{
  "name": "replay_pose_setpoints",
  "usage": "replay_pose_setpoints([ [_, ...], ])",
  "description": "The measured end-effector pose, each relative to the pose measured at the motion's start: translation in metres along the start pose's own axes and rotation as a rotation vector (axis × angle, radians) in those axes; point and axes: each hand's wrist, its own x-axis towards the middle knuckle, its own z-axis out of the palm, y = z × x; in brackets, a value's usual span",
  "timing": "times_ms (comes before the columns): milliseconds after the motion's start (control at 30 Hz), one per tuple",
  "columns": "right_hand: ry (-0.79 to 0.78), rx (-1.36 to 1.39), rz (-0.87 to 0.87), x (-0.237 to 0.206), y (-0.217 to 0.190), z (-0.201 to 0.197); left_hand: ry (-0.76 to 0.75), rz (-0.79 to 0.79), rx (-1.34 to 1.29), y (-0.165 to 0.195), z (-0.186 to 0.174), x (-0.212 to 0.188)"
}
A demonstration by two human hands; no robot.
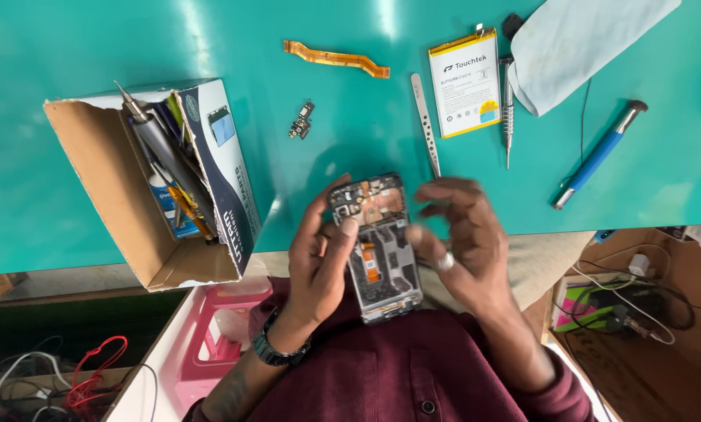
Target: The person assembles a smartphone by hand, using tweezers to place and connect internal components. They install the motherboard, connect ribbon cables, attach the battery, and secure the back cover.
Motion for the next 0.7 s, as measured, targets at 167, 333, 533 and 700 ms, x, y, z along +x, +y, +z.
replay_pose_setpoints([
  [167, -0.169, 0.273, -0.023, -0.024, 0.007, -0.002, -0.172, 0.098, 0.198, 0.018, 0.009, -0.009],
  [333, -0.110, -0.202, -0.239, -0.038, 0.010, -0.008, -0.238, 0.139, 0.293, 0.027, 0.022, -0.013],
  [533, -0.050, -0.301, -0.336, -0.041, 0.009, -0.009, -0.222, 0.207, 0.344, 0.025, 0.029, -0.017],
  [700, 0.088, -0.587, -0.511, -0.046, -0.003, -0.014, -0.186, 0.120, 0.354, 0.022, 0.034, -0.016],
])
